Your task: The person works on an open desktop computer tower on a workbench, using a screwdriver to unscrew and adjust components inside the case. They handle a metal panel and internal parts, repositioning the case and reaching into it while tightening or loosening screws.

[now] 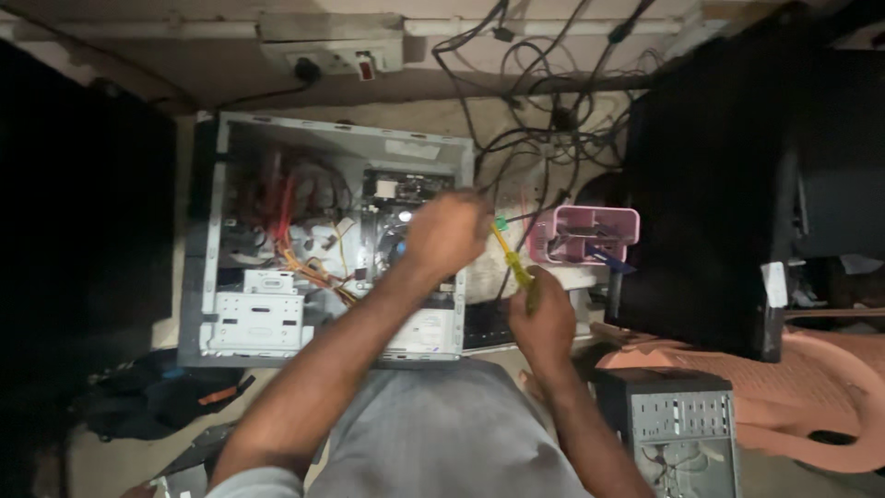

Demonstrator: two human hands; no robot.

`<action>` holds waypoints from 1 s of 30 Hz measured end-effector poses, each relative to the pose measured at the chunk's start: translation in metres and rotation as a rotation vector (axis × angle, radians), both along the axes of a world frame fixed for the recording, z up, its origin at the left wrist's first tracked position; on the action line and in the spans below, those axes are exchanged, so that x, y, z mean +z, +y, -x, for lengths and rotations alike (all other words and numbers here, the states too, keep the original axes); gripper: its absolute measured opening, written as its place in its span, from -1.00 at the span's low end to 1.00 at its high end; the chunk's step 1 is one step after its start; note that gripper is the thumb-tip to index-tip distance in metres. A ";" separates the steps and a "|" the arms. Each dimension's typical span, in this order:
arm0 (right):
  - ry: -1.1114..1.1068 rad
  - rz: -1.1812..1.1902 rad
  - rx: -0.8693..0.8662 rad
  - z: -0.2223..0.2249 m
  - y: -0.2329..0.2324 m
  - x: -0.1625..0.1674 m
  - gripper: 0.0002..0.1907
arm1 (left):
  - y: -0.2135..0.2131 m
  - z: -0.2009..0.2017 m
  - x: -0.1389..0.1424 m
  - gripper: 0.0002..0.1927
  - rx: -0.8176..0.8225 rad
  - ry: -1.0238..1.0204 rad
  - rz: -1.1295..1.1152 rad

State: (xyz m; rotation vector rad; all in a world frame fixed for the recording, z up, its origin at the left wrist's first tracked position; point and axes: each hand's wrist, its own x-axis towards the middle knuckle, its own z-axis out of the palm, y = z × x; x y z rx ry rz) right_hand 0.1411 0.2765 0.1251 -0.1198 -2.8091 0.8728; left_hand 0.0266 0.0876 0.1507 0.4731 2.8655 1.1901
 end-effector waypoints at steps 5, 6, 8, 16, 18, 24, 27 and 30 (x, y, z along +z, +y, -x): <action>0.220 0.104 0.001 -0.011 0.043 0.037 -0.79 | 0.108 0.076 -0.057 -0.80 -0.055 -0.164 0.186; 0.261 0.142 0.022 -0.012 0.051 0.040 -0.78 | 0.122 0.094 -0.076 -0.80 -0.097 -0.174 0.217; 0.342 0.161 0.065 -0.019 0.064 0.042 -0.78 | 0.144 0.122 -0.115 -0.79 -0.176 -0.186 0.279; 0.443 0.167 0.093 -0.046 0.104 0.015 -0.71 | 0.183 0.141 -0.200 -0.75 -0.029 -0.224 0.530; 0.449 0.135 0.100 -0.045 0.106 0.011 -0.69 | 0.183 0.144 -0.199 -0.75 -0.073 -0.162 0.538; 0.415 0.192 0.184 -0.036 0.091 0.017 -0.70 | 0.163 0.124 -0.163 -0.75 -0.153 -0.273 0.668; 0.459 0.185 0.258 -0.024 0.078 0.021 -0.70 | 0.159 0.116 -0.130 -0.74 -0.131 -0.311 0.597; 0.408 0.210 0.240 -0.016 0.059 0.023 -0.65 | 0.137 0.103 -0.097 -0.71 -0.032 -0.350 0.249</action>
